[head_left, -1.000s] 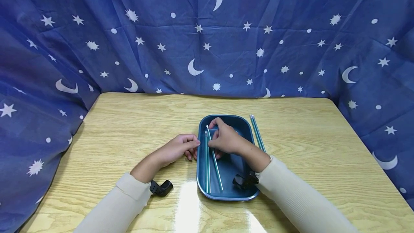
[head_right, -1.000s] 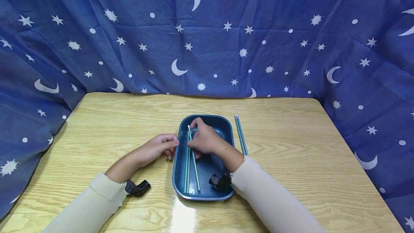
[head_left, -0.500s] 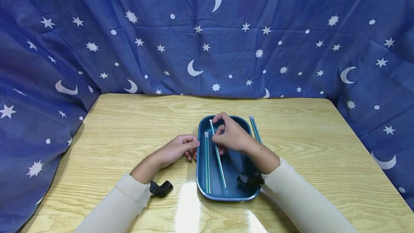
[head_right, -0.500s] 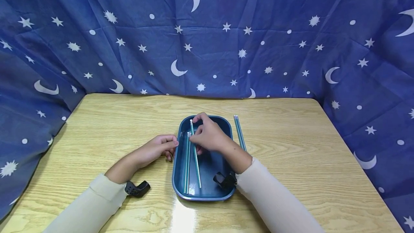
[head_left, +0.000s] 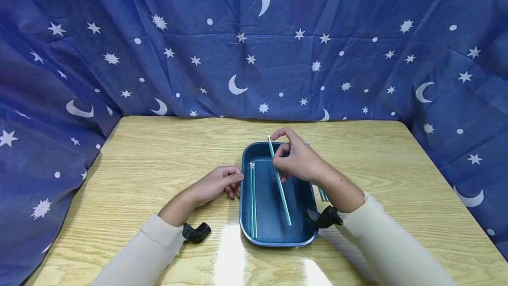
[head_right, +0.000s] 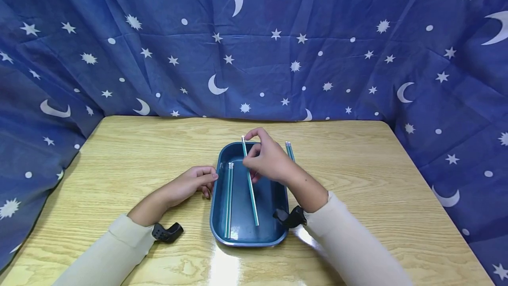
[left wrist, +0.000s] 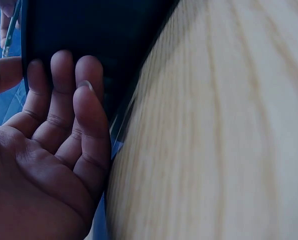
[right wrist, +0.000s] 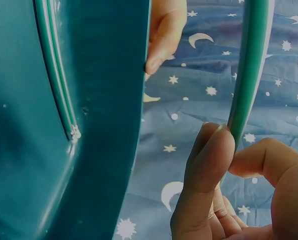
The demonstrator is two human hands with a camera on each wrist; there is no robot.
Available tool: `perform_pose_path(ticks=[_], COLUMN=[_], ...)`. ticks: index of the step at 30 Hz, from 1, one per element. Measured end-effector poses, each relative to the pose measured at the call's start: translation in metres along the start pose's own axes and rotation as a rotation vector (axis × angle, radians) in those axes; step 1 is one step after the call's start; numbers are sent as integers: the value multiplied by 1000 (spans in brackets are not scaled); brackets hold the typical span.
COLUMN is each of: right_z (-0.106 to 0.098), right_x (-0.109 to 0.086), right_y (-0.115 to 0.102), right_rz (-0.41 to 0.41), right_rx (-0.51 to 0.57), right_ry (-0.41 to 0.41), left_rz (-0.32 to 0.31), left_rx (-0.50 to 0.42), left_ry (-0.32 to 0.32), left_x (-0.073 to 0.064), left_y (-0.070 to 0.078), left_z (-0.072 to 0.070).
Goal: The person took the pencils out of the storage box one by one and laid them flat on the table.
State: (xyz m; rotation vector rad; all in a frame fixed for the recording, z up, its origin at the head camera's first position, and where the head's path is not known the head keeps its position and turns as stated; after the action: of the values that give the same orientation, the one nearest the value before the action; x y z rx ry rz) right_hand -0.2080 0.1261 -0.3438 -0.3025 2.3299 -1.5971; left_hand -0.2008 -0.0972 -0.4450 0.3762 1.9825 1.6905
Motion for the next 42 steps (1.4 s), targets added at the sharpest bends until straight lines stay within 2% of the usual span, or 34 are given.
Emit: perform_pose_path(ticks=[12,28,42], right_z=[-23,-40,-53], right_x=[-9,-17,-24], right_y=[-2,10,22], right_rz=[-10,-46,-63], right_rx=[26,146,130], right_ry=[56,107,139], left_rz=[0,2,8], left_rx=[-3,-26,-19], left_ry=[0,-3,-1], left_x=[0,-1,-2], left_y=[0,-1,2], left_z=[0,0,1])
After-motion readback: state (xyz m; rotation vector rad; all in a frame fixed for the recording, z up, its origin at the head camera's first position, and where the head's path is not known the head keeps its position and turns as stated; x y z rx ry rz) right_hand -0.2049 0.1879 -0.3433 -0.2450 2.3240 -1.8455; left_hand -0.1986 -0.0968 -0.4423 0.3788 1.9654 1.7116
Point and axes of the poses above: each hand's wrist, its own x-axis towards the middle knuckle, its own z-axis out of the palm, y = z × x, the point moved 3 cm from there along x, towards the middle knuckle, and after that the axes turned 5 degrees about y, right-handed, at the moved point
